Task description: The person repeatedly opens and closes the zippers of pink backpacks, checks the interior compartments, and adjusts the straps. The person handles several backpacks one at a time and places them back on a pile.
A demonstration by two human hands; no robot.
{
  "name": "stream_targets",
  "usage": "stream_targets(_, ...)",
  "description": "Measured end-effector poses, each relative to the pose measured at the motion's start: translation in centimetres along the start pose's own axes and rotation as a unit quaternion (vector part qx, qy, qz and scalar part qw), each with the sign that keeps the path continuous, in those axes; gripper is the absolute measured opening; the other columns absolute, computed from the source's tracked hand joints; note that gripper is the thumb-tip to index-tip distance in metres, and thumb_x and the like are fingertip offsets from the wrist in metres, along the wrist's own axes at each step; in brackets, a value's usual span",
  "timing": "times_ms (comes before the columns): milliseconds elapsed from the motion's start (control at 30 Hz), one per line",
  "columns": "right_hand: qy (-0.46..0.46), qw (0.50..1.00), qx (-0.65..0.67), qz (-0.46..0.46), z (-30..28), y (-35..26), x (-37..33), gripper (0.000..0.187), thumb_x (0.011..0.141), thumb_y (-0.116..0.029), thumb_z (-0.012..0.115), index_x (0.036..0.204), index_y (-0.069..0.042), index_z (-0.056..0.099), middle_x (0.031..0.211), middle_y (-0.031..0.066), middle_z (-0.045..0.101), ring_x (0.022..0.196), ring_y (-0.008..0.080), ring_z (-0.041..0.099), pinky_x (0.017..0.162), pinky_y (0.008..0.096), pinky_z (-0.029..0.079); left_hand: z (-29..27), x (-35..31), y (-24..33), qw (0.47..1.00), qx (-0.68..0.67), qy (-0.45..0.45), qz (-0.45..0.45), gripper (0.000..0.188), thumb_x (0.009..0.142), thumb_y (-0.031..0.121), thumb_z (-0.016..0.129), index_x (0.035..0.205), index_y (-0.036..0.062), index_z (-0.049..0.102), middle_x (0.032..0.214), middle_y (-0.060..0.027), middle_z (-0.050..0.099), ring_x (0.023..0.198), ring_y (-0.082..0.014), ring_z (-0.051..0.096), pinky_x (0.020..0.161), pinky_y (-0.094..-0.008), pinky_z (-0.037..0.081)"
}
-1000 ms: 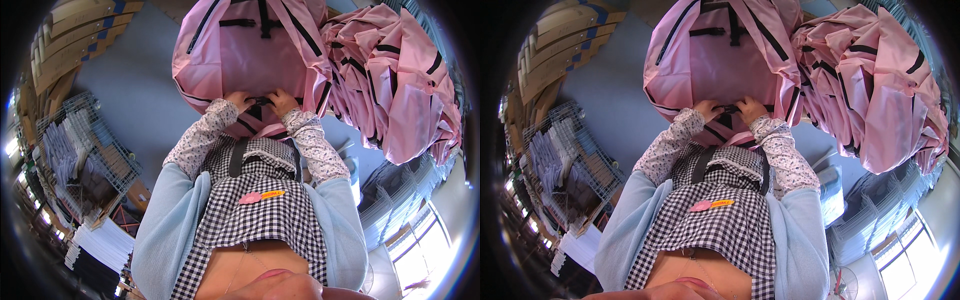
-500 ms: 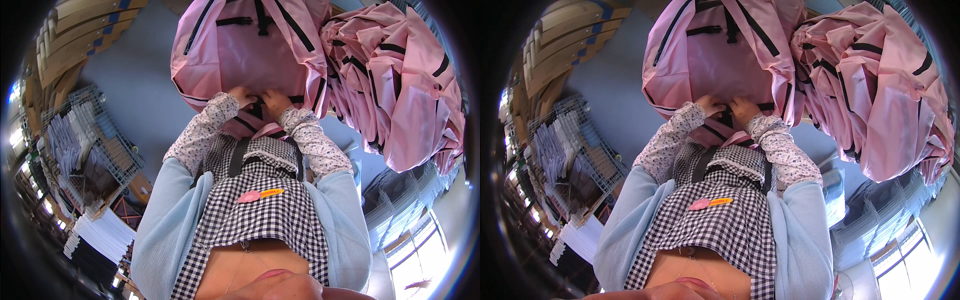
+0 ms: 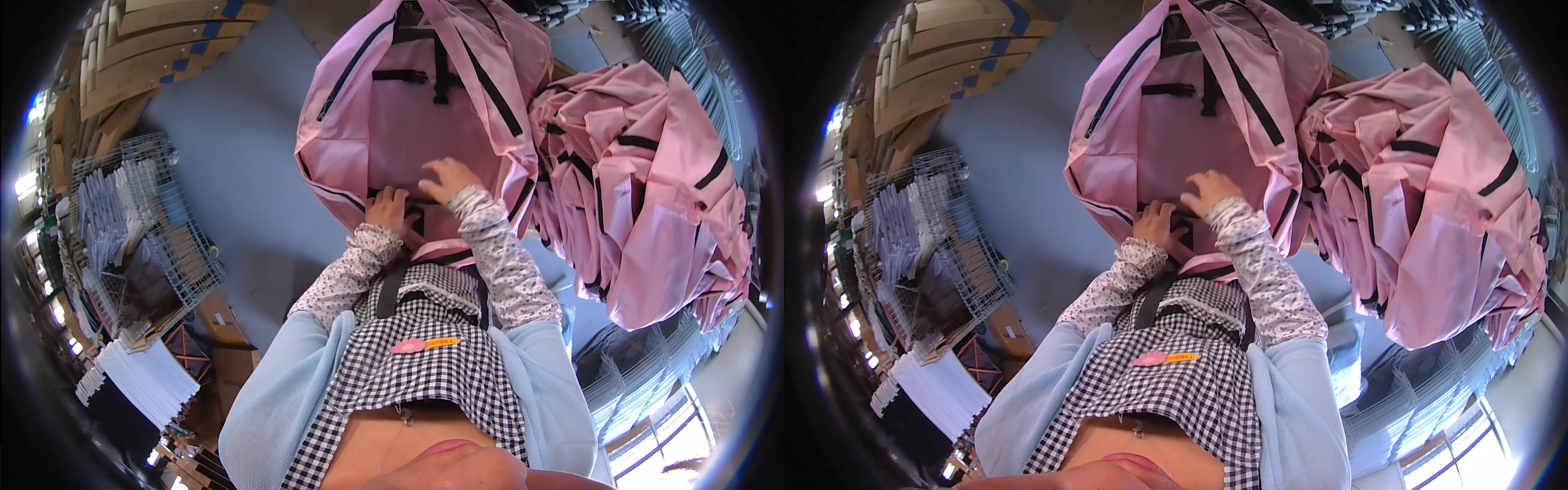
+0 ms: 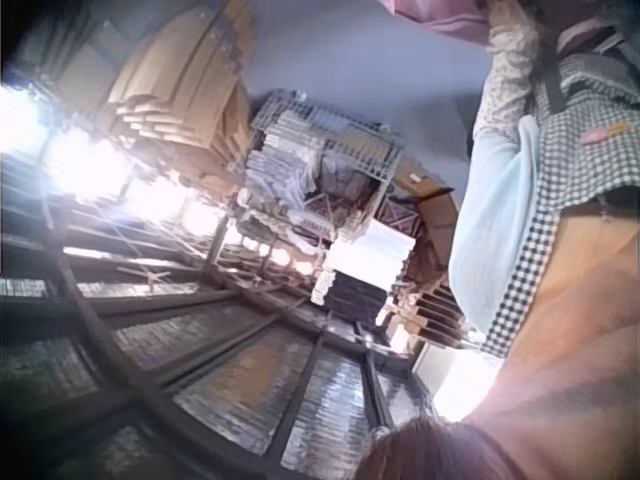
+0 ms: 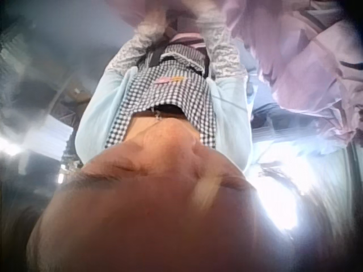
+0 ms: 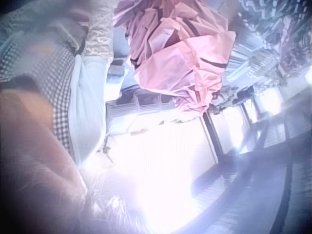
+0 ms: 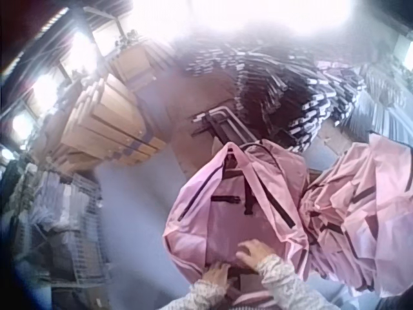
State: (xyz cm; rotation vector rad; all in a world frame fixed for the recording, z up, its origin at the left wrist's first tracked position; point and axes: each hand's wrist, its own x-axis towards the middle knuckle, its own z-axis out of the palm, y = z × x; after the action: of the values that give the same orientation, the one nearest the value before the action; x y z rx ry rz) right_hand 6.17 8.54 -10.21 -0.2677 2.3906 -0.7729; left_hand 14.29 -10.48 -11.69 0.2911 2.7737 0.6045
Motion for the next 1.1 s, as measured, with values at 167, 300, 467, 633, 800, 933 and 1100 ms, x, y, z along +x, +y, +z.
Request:
stream_targets(167,0.184,0.979,0.06,0.055,-5.8,4.1,9.0,0.053,0.084,-0.029,0.069,0.132,-0.008,0.057,0.137,0.0197,0.052,0.13,0.0364,0.048,0.11,0.0431,0.038,0.4,6.6,-2.8,0.989,-0.117,-0.085,0.005,0.034,0.08,0.029,0.076,0.104,0.0084,0.063,0.101,-0.0149,0.062,0.095,-0.0358,0.063,0.082,-0.0456,0.051)
stream_targets(300,0.26,0.96,-0.082,0.06,-7.5,8.7,14.4,0.058,0.083,-0.02,0.071,0.137,-0.011,0.052,0.147,0.019,0.044,0.139,0.0369,0.038,0.116,0.0451,0.032,-3.3,16.6,-3.8,0.99,-0.057,0.114,0.064,0.032,0.085,0.025,0.068,0.112,0.0083,0.063,0.107,-0.0172,0.061,0.099,-0.0379,0.06,0.086,-0.0454,0.052)
stream_targets(467,0.184,0.969,-0.16,0.048,-8.8,8.1,15.4,0.047,0.079,-0.016,0.077,0.123,-0.008,0.063,0.143,0.0181,0.048,0.13,0.0352,0.049,0.109,0.0439,0.04,-3.2,24.4,-5.5,0.98,0.093,0.167,0.055,0.046,0.082,0.023,0.071,0.125,0.0099,0.06,0.125,-0.0175,0.055,0.12,-0.0377,0.053,0.099,-0.0475,0.048)
stream_targets(633,0.172,0.983,0.028,0.051,-9.0,9.3,14.8,0.04,0.082,-0.015,0.076,0.118,-0.004,0.065,0.115,0.0144,0.068,0.108,0.0307,0.065,0.097,0.0377,0.049,-2.6,26.5,-8.0,0.975,0.062,0.12,0.179,0.039,0.082,0.025,0.071,0.117,0.01,0.065,0.116,-0.0141,0.063,0.11,-0.0344,0.059,0.096,-0.0471,0.048)
stream_targets(800,0.133,0.931,0.339,0.037,-9.4,10.2,15.1,0.032,0.089,-0.021,0.071,0.115,-0.003,0.068,0.105,0.008,0.072,0.096,0.0172,0.067,0.092,0.0291,0.05,-3.7,26.0,-6.7,0.961,-0.071,0.151,0.221,0.036,0.083,0.027,0.071,0.114,0.0087,0.067,0.101,-0.012,0.067,0.098,-0.0324,0.063,0.088,-0.0446,0.05)
stream_targets(933,0.082,0.943,0.317,0.053,-10.8,9.2,14.7,0.033,0.092,-0.022,0.068,0.117,0.0,0.066,0.108,0.0077,0.071,0.098,0.0159,0.066,0.093,0.0285,0.049,-4.3,26.3,-5.4,0.953,-0.094,0.16,0.239,0.036,0.083,0.028,0.071,0.113,0.0079,0.068,0.1,-0.0117,0.067,0.091,-0.0322,0.064,0.083,-0.0429,0.052)
stream_targets(1100,0.089,0.926,0.362,0.053,-10.3,10.8,15.4,0.034,0.092,-0.024,0.069,0.117,-0.001,0.067,0.107,0.0063,0.071,0.097,0.0139,0.065,0.092,0.0279,0.049,-4.7,26.4,-4.7,0.95,-0.063,0.174,0.253,0.038,0.082,0.029,0.072,0.113,0.008,0.068,0.1,-0.0097,0.067,0.088,-0.031,0.064,0.08,-0.042,0.052)
